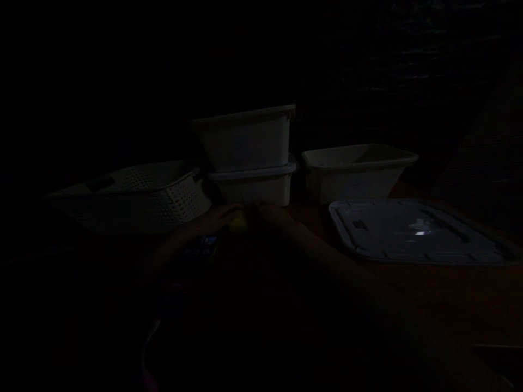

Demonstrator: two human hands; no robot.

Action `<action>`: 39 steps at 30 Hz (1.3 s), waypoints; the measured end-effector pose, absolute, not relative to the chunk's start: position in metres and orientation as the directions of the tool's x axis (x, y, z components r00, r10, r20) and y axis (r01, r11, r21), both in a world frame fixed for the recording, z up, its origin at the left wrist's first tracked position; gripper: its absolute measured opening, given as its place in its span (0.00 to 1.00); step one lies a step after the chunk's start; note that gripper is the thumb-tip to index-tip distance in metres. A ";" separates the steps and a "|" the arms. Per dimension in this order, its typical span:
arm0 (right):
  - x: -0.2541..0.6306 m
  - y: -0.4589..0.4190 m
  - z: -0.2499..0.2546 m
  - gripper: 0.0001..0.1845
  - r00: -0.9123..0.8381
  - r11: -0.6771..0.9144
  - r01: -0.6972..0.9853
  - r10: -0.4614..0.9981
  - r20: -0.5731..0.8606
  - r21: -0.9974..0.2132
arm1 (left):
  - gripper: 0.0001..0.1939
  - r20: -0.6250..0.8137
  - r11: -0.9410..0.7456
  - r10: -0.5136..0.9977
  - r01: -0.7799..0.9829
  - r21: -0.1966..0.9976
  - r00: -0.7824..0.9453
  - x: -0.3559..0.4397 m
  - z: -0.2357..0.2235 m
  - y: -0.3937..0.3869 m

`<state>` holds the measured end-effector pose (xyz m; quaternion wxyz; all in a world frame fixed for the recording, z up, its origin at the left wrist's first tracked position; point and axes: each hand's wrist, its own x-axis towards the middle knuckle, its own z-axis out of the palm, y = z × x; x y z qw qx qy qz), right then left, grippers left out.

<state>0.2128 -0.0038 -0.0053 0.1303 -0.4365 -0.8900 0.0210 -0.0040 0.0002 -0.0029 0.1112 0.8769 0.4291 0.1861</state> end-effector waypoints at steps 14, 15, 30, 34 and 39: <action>0.213 0.001 -0.009 0.23 -0.592 0.623 0.771 0.778 0.213 -0.134 | 0.20 0.230 -0.615 0.787 0.703 0.357 0.572 -0.004 -0.002 0.000; 0.213 0.002 -0.010 0.23 -0.593 0.625 0.770 0.776 0.214 -0.130 | 0.20 0.233 -0.617 0.786 0.700 0.360 0.573 -0.004 -0.003 0.000; 0.213 -0.002 -0.006 0.23 -0.590 0.621 0.769 0.781 0.204 -0.154 | 0.19 0.231 -0.618 0.784 0.693 0.370 0.576 -0.002 -0.001 -0.002; 0.213 -0.002 -0.005 0.23 -0.587 0.612 0.776 0.789 0.182 -0.151 | 0.19 0.245 -0.618 0.786 0.702 0.354 0.568 -0.004 -0.004 0.001; 0.213 -0.005 -0.005 0.23 -0.585 0.614 0.779 0.785 0.203 -0.128 | 0.19 0.238 -0.613 0.790 0.719 0.328 0.565 -0.002 -0.002 -0.003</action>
